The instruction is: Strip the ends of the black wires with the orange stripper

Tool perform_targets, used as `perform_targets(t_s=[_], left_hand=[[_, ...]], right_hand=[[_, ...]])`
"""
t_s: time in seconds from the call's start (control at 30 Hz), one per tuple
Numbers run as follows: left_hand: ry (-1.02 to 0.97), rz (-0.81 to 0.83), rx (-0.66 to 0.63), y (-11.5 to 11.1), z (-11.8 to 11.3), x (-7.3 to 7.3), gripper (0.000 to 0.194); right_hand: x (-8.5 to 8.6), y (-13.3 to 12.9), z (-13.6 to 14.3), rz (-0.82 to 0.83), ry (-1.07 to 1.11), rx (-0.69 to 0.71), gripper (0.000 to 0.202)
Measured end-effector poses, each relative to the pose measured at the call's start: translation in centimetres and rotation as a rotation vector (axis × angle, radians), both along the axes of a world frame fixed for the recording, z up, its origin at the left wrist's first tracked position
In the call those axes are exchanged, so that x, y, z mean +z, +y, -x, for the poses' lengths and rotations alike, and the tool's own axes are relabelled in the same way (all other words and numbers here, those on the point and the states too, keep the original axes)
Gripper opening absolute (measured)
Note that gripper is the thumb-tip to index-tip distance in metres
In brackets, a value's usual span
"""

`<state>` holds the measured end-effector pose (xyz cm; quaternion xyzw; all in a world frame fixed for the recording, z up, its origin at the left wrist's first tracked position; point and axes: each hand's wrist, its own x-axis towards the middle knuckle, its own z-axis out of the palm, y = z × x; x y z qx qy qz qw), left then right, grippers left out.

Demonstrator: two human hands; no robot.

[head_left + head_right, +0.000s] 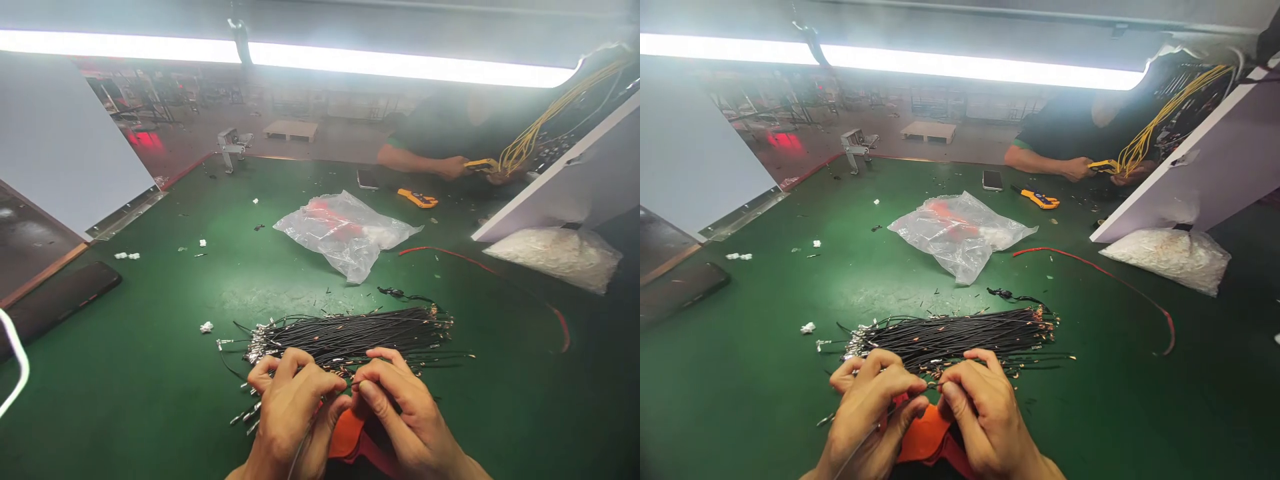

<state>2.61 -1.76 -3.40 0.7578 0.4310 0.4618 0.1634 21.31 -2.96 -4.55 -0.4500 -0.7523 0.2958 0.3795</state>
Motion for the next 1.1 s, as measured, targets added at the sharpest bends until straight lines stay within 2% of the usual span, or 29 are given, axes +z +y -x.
perform_targets(t_s=[0.13, 0.27, 0.37, 0.47, 0.53, 0.6, 0.67, 0.83, 0.9, 1.0, 1.1], left_hand=[[-0.013, 0.017, -0.033, 0.1, 0.3, 0.0, 0.012], [0.028, 0.016, -0.062, 0.4, 1.1, 0.1, 0.017], [0.017, 0.018, 0.008, 0.9, 1.7, 0.2, 0.016], [-0.038, 0.021, 0.108, 1.4, 2.2, 0.3, 0.014], [-0.050, 0.052, 0.161, 1.5, 2.4, 0.3, 0.012], [-0.034, 0.090, 0.206, 1.4, 2.4, 0.3, 0.010], [-0.019, 0.105, 0.225, 1.2, 2.3, 0.2, 0.011], [-0.057, 0.077, 0.233, 1.2, 2.2, 0.1, 0.020], [-0.077, 0.104, 0.229, 1.3, 2.3, 0.2, 0.021], [-0.139, 0.188, 0.201, 1.4, 2.4, 0.7, 0.024], [-0.273, 0.242, 0.198, 1.7, 2.5, 1.5, 0.030]], right_hand=[[0.3, 0.1, 0.3, -0.007, -0.044, 0.001, 0.021], [0.7, 0.3, -0.2, -0.066, -0.090, 0.022, 0.017], [1.3, 0.5, -1.6, -0.048, -0.114, 0.054, 0.016], [2.6, 0.5, -3.2, -0.015, -0.253, 0.154, 0.012], [3.5, 0.4, -3.8, 0.103, -0.399, 0.202, 0.018], [4.2, 0.3, -3.8, 0.272, -0.516, 0.220, 0.035], [4.4, 0.2, -3.4, 0.359, -0.595, 0.228, 0.055], [3.5, -0.3, -3.0, 0.267, -0.725, 0.238, 0.081], [2.9, -0.5, -3.0, 0.216, -0.753, 0.232, 0.079], [2.4, -0.7, -2.7, 0.122, -0.733, 0.227, 0.062], [3.3, -0.8, -2.9, 0.098, -0.658, 0.191, 0.050]])
